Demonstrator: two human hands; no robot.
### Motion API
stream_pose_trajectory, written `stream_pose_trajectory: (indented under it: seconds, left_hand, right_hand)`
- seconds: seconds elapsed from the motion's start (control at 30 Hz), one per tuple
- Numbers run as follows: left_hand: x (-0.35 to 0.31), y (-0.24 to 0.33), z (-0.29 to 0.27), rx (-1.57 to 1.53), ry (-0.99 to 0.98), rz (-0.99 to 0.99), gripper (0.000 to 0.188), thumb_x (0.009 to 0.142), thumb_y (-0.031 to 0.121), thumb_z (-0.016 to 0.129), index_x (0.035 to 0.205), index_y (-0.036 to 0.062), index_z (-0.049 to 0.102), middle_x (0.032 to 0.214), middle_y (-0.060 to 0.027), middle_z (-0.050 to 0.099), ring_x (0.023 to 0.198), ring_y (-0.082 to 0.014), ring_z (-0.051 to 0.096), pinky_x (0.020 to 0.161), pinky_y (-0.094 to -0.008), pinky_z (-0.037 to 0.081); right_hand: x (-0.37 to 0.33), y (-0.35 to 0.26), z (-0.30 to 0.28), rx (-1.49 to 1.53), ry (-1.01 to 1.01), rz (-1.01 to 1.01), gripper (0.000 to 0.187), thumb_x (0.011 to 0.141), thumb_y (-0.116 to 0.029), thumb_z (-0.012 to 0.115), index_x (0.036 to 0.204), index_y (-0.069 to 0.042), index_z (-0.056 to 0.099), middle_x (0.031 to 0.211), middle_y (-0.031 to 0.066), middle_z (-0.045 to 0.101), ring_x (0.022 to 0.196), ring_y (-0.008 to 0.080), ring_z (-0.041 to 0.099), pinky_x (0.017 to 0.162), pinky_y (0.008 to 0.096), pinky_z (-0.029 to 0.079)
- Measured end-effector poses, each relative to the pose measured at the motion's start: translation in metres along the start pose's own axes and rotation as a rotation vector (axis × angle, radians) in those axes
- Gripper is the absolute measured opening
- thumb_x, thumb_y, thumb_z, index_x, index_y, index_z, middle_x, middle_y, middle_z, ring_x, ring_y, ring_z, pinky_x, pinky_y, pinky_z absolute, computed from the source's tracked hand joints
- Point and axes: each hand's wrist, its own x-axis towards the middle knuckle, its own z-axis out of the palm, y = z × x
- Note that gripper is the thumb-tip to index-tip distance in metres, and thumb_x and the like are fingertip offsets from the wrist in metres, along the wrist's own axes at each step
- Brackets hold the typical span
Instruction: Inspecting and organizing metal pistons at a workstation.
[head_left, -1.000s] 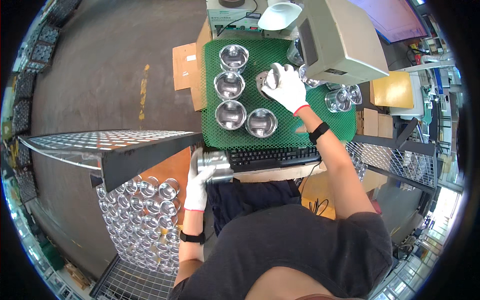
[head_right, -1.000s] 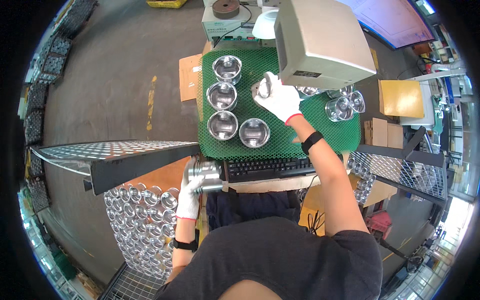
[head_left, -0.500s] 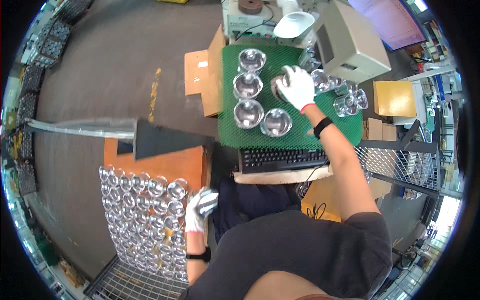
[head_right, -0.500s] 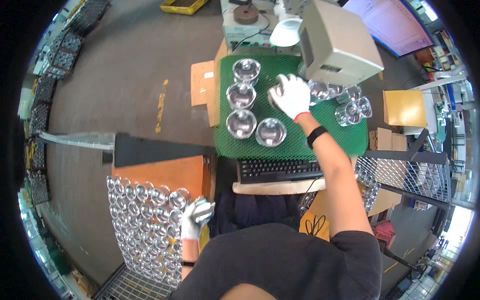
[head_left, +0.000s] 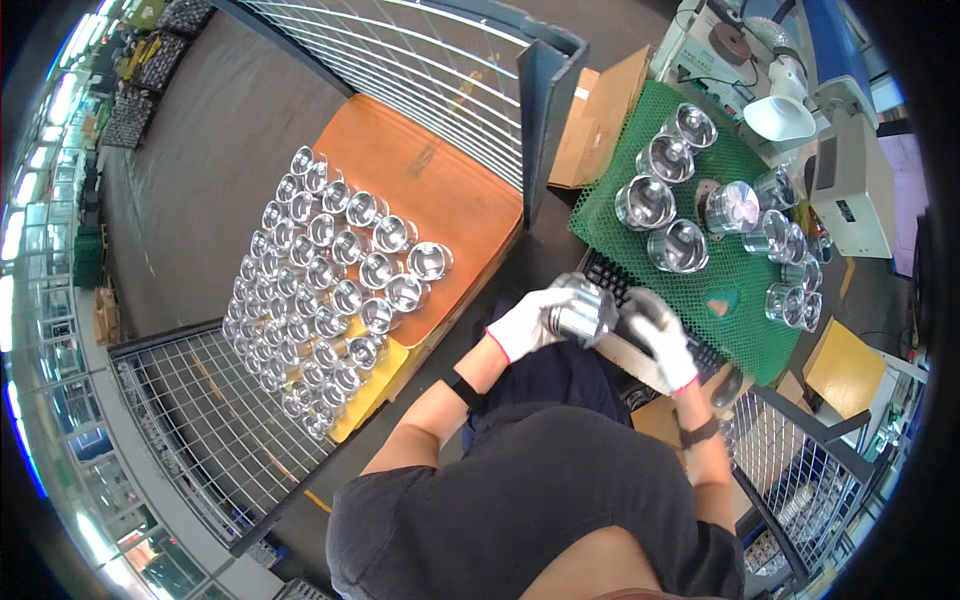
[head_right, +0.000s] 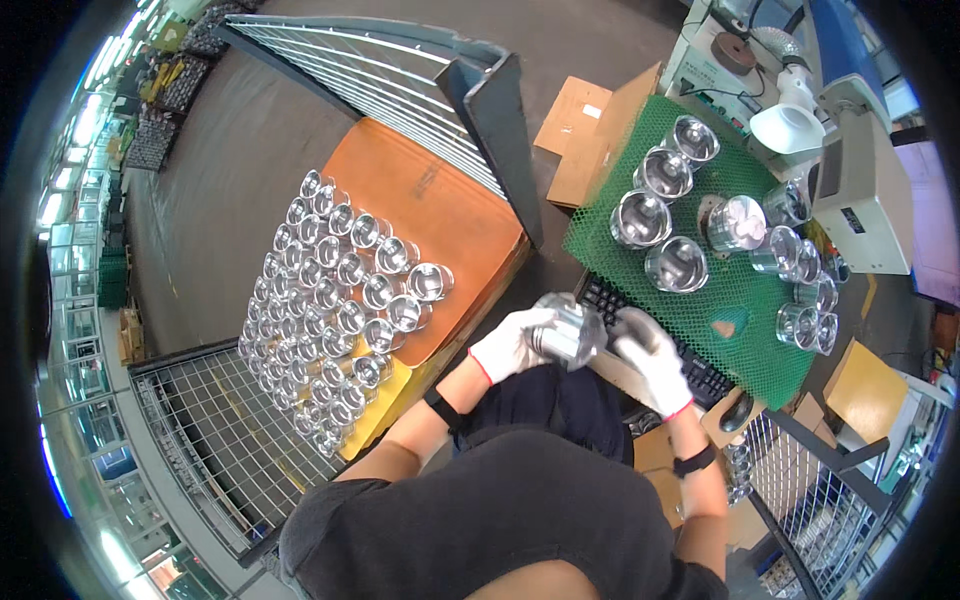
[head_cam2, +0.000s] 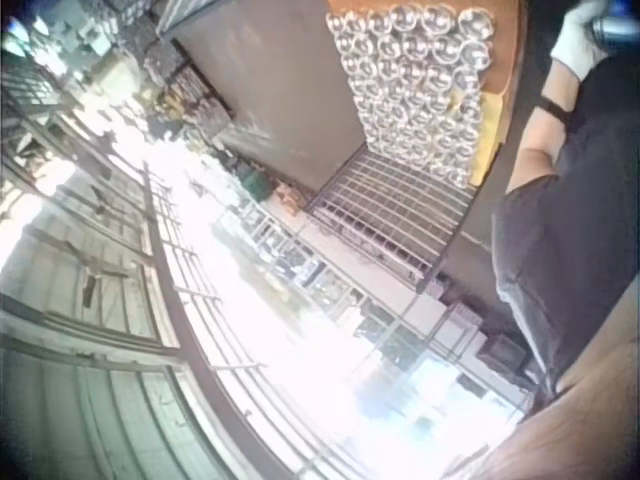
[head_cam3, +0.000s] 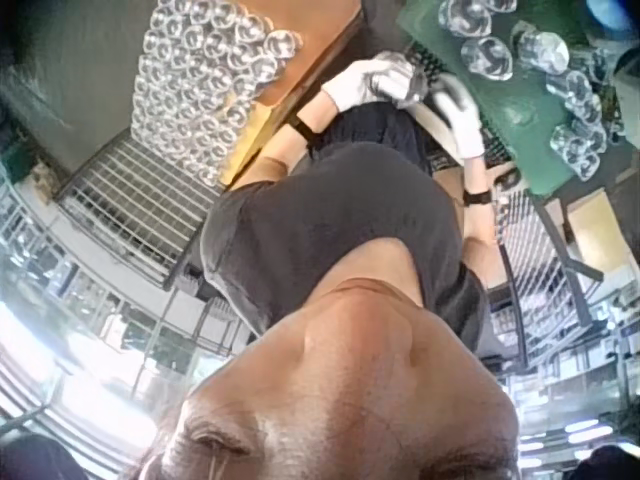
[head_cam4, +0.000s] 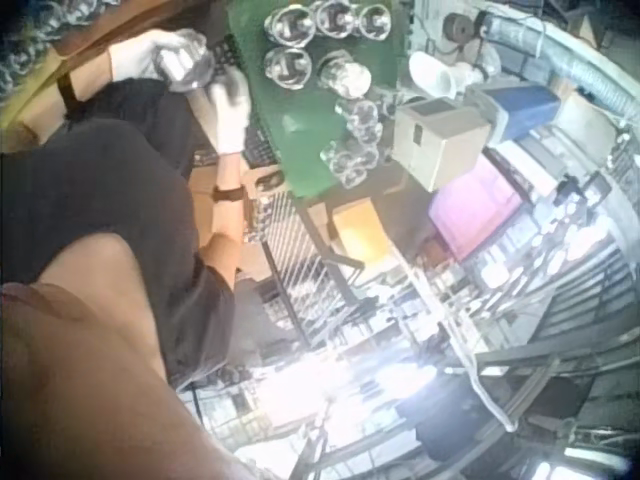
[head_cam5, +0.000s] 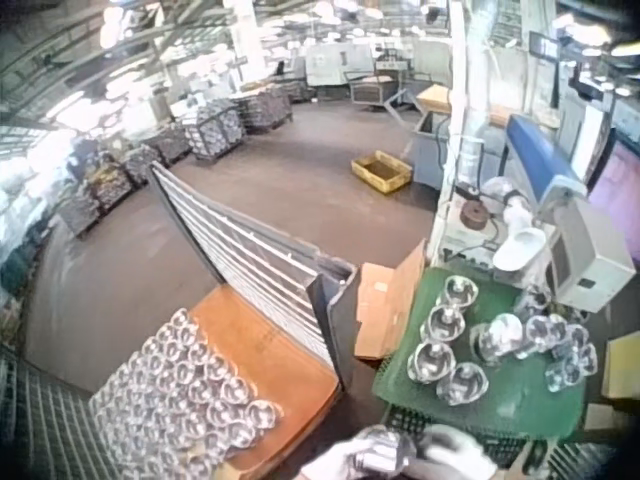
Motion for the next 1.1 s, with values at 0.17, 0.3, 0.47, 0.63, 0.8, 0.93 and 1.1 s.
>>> stream_pose_trajectory:
  seconds: [0.17,0.3,0.47,0.63,0.8,0.93,1.1]
  left_hand:
    - [0.027,-0.054,0.002,-0.028,0.049,-0.182,0.054,0.096,0.047,0.056,0.136,0.0111,0.051,0.13,-0.015,0.061,0.12,-0.0343,0.059,0.102,-0.06,0.043]
    - [0.044,-0.07,0.013,-0.141,-0.026,-0.217,0.089,0.093,0.07,0.04,0.15,0.0029,0.028,0.146,-0.0242,0.044,0.138,-0.0452,0.038,0.111,-0.056,0.035]
    - [0.102,-0.072,-0.016,-0.047,0.035,-0.096,0.086,0.095,0.069,0.035,0.147,-0.0003,0.033,0.143,-0.0241,0.046,0.127,-0.0386,0.052,0.105,-0.0507,0.044]
    - [0.118,-0.041,0.009,-0.008,0.19,-0.021,0.074,0.099,0.062,0.036,0.146,0.0047,0.035,0.144,-0.0216,0.045,0.125,-0.0378,0.053,0.103,-0.0496,0.047]
    - [0.115,-0.001,-0.023,0.097,0.089,-0.084,0.07,0.1,0.06,0.036,0.142,0.004,0.041,0.138,-0.0189,0.051,0.11,-0.0333,0.058,0.093,-0.0461,0.051]
    - [0.113,0.022,-0.026,0.248,0.092,-0.163,0.065,0.101,0.059,0.035,0.136,0.0068,0.048,0.125,-0.0158,0.057,0.099,-0.0276,0.058,0.085,-0.0435,0.051]
    - [0.121,0.035,-0.036,0.366,0.161,-0.215,0.063,0.1,0.061,0.034,0.134,0.0107,0.051,0.129,-0.0133,0.056,0.104,-0.0278,0.055,0.09,-0.0474,0.048]
  right_hand:
    - [-0.021,0.064,0.008,0.337,-0.013,0.276,0.035,0.087,-0.015,0.068,0.12,-0.004,0.061,0.099,0.0056,0.068,0.081,0.0103,0.065,0.066,0.026,0.054]
    - [-0.003,0.062,-0.01,0.292,0.217,0.159,0.035,0.087,-0.009,0.064,0.122,-0.002,0.061,0.103,0.0036,0.067,0.09,0.0107,0.062,0.081,0.027,0.052]
    - [0.04,0.02,0.004,0.119,0.362,0.311,0.044,0.089,-0.007,0.058,0.132,-0.001,0.056,0.118,0.0081,0.064,0.105,0.0149,0.06,0.092,0.0283,0.049]
    - [0.077,0.063,0.019,0.022,0.489,0.06,0.046,0.094,-0.026,0.061,0.133,-0.002,0.054,0.121,0.0141,0.066,0.108,0.0215,0.064,0.092,0.0329,0.049]
    - [0.042,-0.022,0.033,-0.627,0.433,-0.022,0.062,0.091,-0.047,0.062,0.134,-0.003,0.052,0.097,0.023,0.069,0.085,0.0373,0.068,0.079,0.044,0.052]
    - [0.053,-0.066,0.031,-1.344,0.676,-0.258,0.07,0.081,-0.045,0.068,0.134,-0.003,0.053,0.116,0.018,0.062,0.106,0.0347,0.058,0.093,0.0482,0.044]
    - [0.102,-0.045,0.039,-1.364,0.644,0.049,0.075,0.076,-0.045,0.07,0.144,-0.023,0.047,0.108,0.0247,0.061,0.103,0.0409,0.059,0.091,0.0514,0.045]
